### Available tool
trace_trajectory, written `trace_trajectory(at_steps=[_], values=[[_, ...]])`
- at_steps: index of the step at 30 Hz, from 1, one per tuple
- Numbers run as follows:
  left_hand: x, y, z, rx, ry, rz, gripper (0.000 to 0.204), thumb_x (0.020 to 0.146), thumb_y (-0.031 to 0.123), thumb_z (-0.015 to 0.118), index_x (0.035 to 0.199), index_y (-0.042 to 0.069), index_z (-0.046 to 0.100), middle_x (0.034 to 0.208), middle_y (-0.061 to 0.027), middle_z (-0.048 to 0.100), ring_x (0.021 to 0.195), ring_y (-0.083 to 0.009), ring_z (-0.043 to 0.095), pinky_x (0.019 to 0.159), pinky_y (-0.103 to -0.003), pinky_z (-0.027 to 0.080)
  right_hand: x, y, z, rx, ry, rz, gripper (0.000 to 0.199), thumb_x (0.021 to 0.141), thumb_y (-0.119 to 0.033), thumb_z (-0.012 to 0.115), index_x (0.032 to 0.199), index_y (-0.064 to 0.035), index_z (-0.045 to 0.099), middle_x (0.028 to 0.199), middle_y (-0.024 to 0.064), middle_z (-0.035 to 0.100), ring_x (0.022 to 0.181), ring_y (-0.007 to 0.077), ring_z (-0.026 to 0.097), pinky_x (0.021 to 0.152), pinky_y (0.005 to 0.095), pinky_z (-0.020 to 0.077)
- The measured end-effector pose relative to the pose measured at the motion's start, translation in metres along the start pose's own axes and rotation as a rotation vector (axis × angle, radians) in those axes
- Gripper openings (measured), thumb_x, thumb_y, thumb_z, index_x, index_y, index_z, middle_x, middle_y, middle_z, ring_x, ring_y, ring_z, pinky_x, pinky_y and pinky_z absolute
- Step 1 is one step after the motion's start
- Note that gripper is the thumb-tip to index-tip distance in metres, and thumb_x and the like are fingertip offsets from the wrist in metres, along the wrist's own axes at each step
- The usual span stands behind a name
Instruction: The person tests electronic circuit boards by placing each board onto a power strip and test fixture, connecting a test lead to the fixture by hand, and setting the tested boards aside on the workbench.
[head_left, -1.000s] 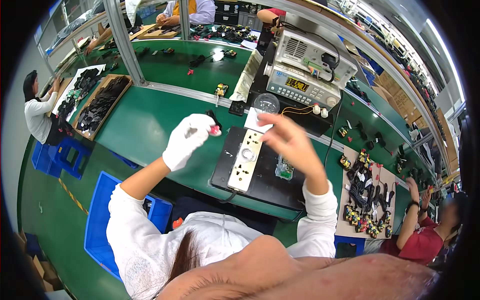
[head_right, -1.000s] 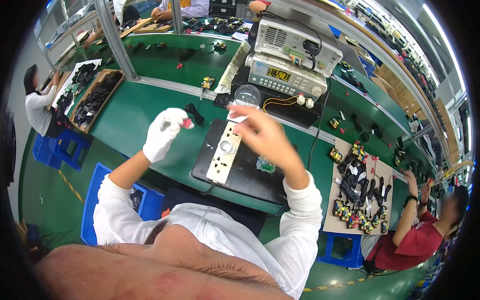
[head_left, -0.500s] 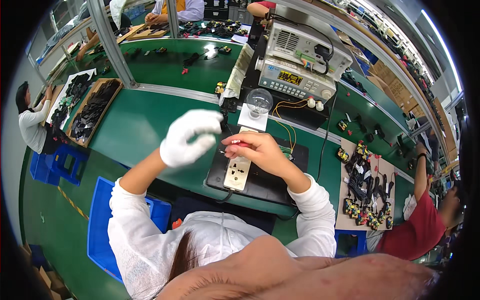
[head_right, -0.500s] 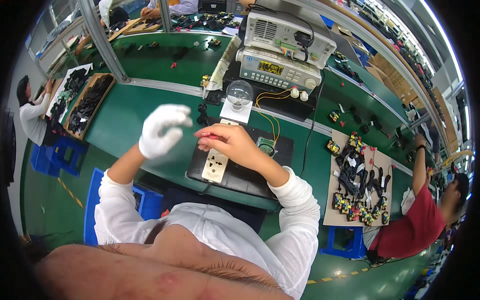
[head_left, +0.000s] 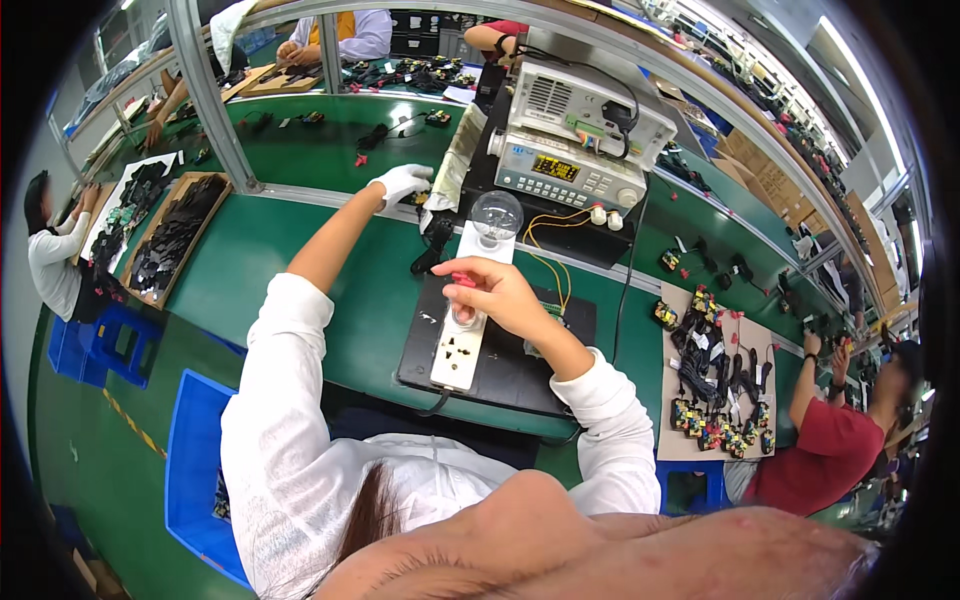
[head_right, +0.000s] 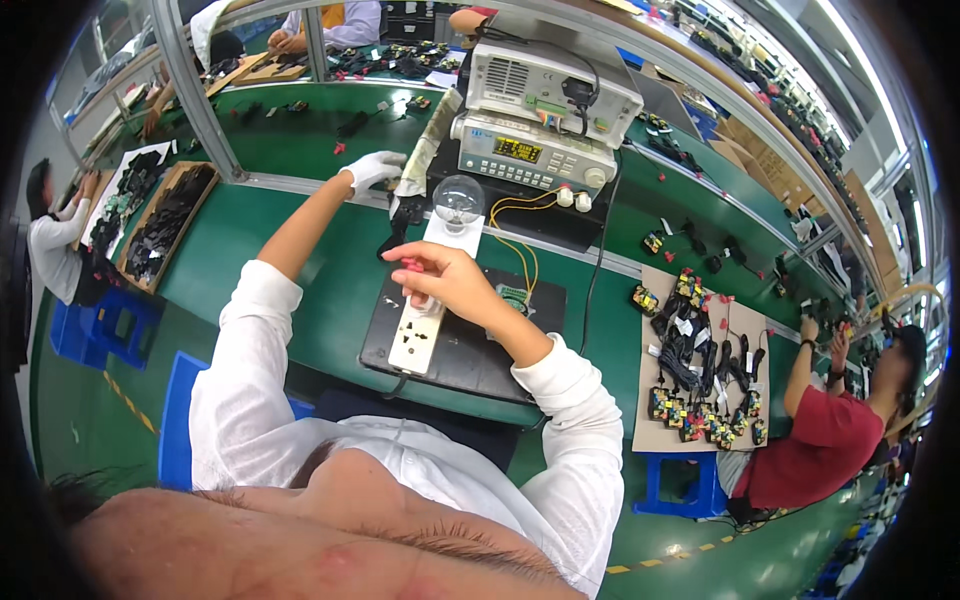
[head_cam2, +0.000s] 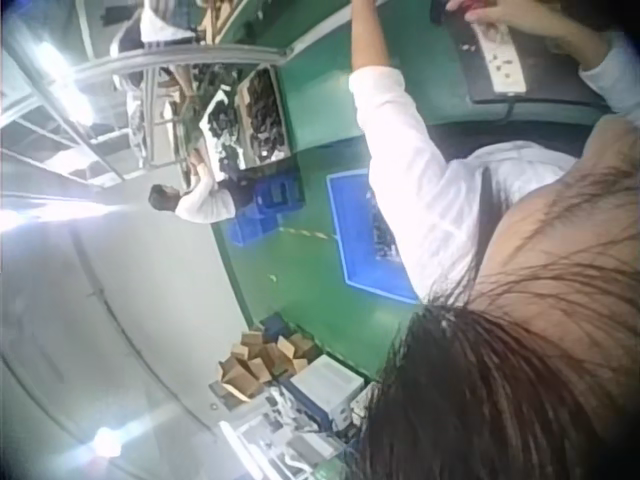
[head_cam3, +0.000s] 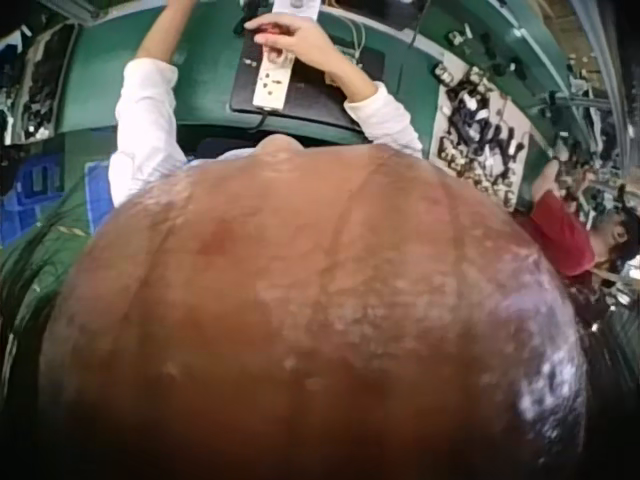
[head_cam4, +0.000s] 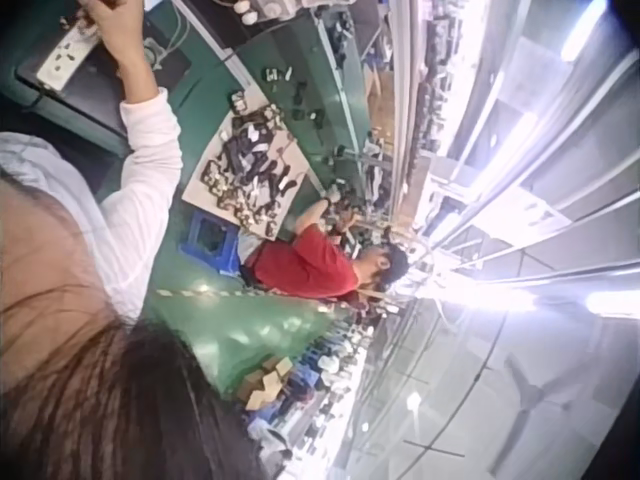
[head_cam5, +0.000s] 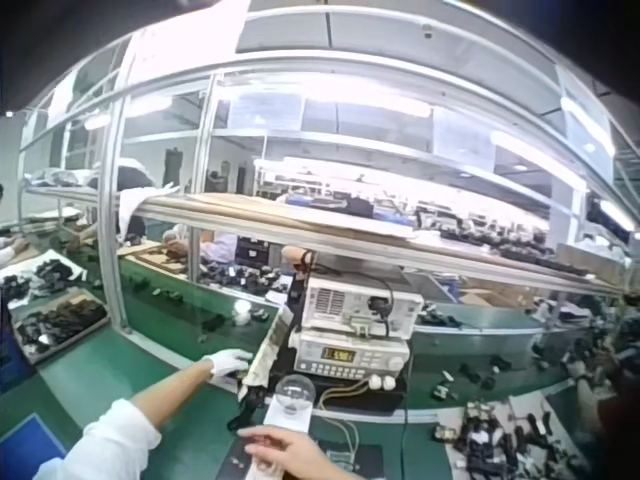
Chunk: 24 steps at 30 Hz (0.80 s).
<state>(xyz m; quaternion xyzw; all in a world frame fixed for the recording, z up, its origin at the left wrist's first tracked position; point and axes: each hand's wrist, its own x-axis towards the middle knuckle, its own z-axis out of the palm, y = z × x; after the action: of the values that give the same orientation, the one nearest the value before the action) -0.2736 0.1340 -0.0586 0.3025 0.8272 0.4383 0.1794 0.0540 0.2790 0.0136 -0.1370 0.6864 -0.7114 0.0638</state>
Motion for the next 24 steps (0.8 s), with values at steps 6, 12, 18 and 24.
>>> trace_trajectory(at_steps=[6,12,18,24], values=[[0.005,0.005,-0.003,-0.073,-0.168,-0.080,0.052,0.081,0.023,0.078,0.128,0.004,0.065,0.107,-0.0058,0.071,0.089,-0.0128,0.065,0.078,-0.029,0.053,0.006,0.005,-0.018,-0.078,0.149,0.025,0.029,0.103,-0.020,0.052,0.128,-0.0062,0.058,0.088,-0.0039,0.051,0.076,0.0049,0.046,0.067,0.0216,0.0405],[-0.026,0.002,-0.025,-0.218,0.034,-0.024,0.024,0.081,0.021,0.075,0.092,0.000,0.070,0.085,-0.0032,0.066,0.078,-0.0106,0.061,0.070,-0.028,0.048,0.008,-0.001,-0.041,0.607,0.029,-0.039,0.045,0.100,-0.020,0.046,0.137,0.0054,0.049,0.085,-0.0022,0.041,0.075,0.0102,0.040,0.073,0.0275,0.0388],[-0.091,0.011,-0.038,-0.620,0.121,-0.096,0.043,0.089,0.020,0.074,0.124,0.003,0.055,0.100,-0.0020,0.063,0.092,-0.0137,0.064,0.079,-0.027,0.053,0.005,-0.007,-0.054,0.516,0.147,-0.130,0.045,0.109,-0.028,0.041,0.143,0.0022,0.044,0.100,0.0072,0.062,0.081,0.0140,0.059,0.080,0.0309,0.0526],[-0.153,0.037,-0.054,-0.480,-0.072,-0.110,0.051,0.085,0.027,0.078,0.126,0.007,0.055,0.103,-0.0024,0.063,0.089,-0.0112,0.061,0.075,-0.025,0.050,-0.005,-0.026,-0.067,0.328,0.332,-0.212,0.043,0.109,-0.028,0.041,0.142,-0.0004,0.044,0.089,0.0032,0.057,0.075,0.0119,0.049,0.069,0.0272,0.0429]])
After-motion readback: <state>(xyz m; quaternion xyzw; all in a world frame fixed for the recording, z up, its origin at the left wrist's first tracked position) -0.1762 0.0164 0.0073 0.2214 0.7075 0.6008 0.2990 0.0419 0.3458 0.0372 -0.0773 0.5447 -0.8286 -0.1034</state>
